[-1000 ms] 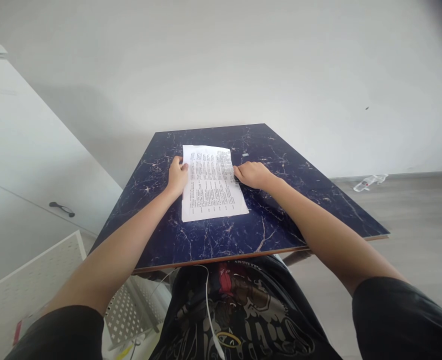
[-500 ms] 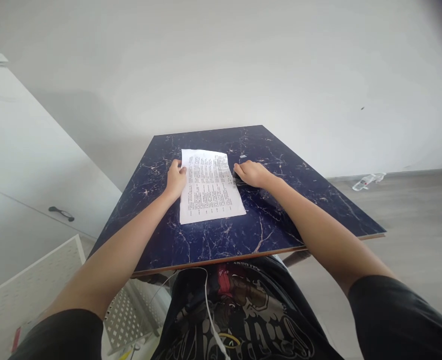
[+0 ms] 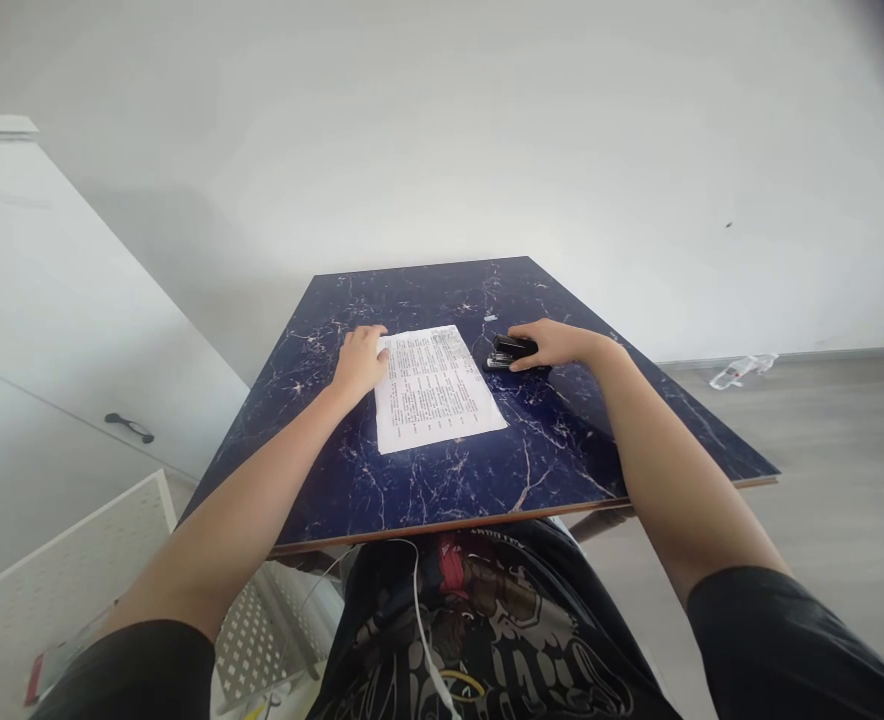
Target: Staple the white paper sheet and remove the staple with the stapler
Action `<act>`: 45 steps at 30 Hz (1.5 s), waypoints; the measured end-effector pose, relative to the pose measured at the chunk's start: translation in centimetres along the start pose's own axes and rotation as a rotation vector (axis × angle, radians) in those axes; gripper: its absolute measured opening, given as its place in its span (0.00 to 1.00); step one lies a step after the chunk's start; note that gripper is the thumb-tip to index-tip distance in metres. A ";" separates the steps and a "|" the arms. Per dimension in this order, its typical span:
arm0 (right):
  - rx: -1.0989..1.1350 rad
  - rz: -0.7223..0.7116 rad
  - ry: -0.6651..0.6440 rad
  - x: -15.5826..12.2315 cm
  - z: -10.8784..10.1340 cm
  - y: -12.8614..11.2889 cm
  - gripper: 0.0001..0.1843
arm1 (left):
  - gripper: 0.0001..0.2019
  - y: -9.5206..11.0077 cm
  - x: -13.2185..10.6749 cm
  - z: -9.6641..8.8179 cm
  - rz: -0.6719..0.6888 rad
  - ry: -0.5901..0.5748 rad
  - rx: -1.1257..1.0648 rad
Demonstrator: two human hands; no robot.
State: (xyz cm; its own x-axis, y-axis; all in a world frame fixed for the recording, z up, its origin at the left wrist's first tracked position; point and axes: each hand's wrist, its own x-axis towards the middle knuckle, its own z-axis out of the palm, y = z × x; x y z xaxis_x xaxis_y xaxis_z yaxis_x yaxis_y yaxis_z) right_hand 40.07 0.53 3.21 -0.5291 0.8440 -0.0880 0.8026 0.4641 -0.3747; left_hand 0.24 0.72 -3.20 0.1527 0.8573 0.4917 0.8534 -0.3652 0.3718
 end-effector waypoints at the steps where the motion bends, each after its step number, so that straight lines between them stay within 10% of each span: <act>1: -0.027 0.002 -0.002 0.0 0.0 0.0 0.25 | 0.14 -0.1 0.1 0.1 0.029 -0.070 0.004; 7: 0.078 -0.029 0.231 1.4 1.6 -4.6 0.23 | 0.12 0.0 0.1 0.8 0.051 -0.247 -0.013; 16: 0.019 -0.220 0.135 3.5 5.8 -11.6 0.21 | 0.14 0.7 -0.2 0.5 0.059 -0.262 0.043; 31: 0.157 -0.419 -0.045 3.0 5.2 -8.9 0.27 | 0.16 1.1 -0.4 0.7 0.136 -0.199 -0.029; 38: 0.122 -0.168 -0.246 2.3 3.4 -8.3 0.20 | 0.23 0.8 -0.4 0.6 0.089 -0.189 -0.119; 45: 0.126 -0.044 -0.398 -1.2 -0.8 -2.8 0.20 | 0.23 0.6 -0.6 0.7 0.080 -0.126 -0.164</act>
State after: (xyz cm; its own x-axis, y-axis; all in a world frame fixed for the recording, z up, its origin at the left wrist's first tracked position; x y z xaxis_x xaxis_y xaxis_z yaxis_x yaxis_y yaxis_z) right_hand 38.62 -1.55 5.08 -0.6472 0.6425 -0.4102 0.7500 0.4403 -0.4937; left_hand 1.03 0.26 -3.75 0.2861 0.8580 0.4266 0.7455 -0.4790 0.4634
